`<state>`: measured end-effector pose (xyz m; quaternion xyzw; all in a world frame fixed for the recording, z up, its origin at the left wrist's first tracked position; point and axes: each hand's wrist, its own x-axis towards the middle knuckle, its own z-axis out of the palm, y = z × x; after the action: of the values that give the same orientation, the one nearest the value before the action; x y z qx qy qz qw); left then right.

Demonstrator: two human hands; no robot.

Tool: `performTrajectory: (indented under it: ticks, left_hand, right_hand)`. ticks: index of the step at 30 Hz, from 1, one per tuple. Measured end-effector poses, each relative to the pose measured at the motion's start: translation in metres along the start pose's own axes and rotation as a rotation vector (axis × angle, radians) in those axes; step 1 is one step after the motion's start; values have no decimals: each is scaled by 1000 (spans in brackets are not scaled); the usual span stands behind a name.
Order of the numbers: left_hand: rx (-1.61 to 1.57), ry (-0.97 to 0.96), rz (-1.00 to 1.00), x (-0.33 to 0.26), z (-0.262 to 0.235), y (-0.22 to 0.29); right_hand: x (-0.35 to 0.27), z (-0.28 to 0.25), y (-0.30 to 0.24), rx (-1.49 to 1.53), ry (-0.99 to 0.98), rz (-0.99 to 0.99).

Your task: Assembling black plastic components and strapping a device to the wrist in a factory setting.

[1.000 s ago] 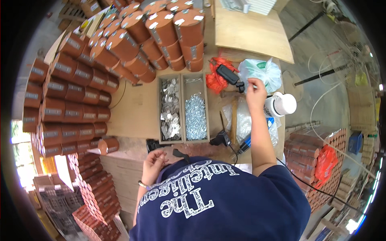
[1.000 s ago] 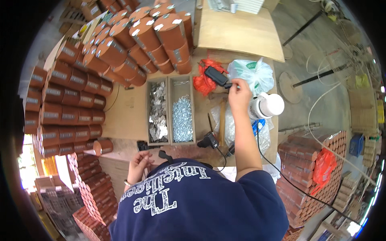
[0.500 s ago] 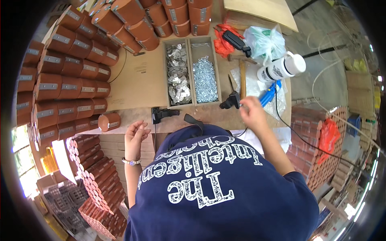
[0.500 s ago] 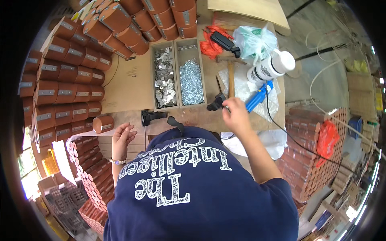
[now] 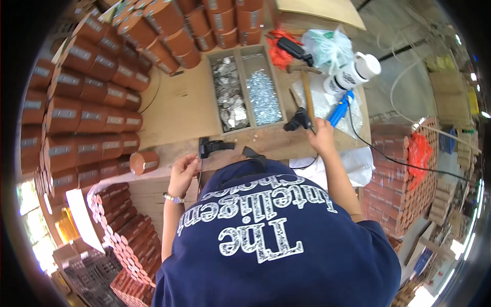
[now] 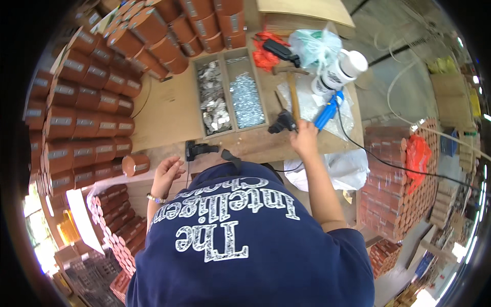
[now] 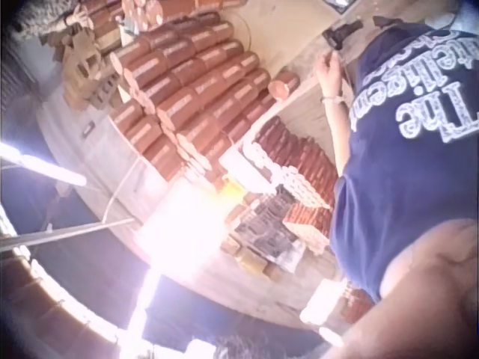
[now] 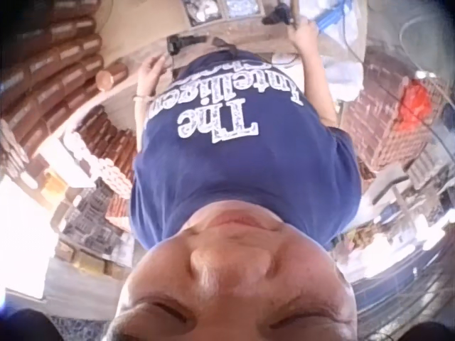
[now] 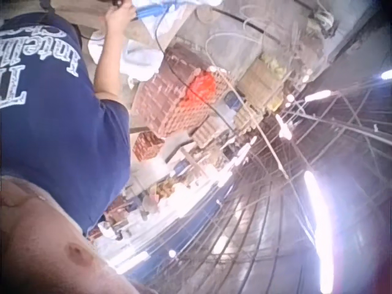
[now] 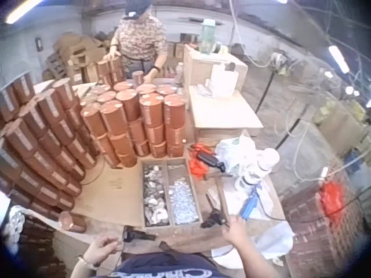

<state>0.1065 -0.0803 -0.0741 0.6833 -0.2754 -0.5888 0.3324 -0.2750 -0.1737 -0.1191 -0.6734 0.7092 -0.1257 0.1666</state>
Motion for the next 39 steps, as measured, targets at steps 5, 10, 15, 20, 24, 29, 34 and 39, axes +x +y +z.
performTrajectory:
  ticks: [5,10,15,20,24,29,34,39]
  left_hand:
    - [444,106,235,29,-18,-47]
    - [790,167,126,40,5,-50]
    - [872,244,165,59,31,-46]
    - [749,259,124,85,33,-66]
    - [684,315,348,79,24,-69]
    - [-95,225,102,41,-4,-34]
    - [-554,118,391,-17,-18,12]
    - [-335,311,692,-72,1,75]
  right_hand:
    - [8,6,-1,-22,4,-50]
    - [10,4,-33,231,-158,-156]
    - [16,0,-76,261,-267,-341]
    - [22,-6,-115,247,-354,-473]
    - [29,-8,-135,260,-451,-585]
    - [40,-10,-168,425,-597,-674]
    - [41,-18,-209,542,-708,-747]
    - [26,-66,-252,937,-740,-855]
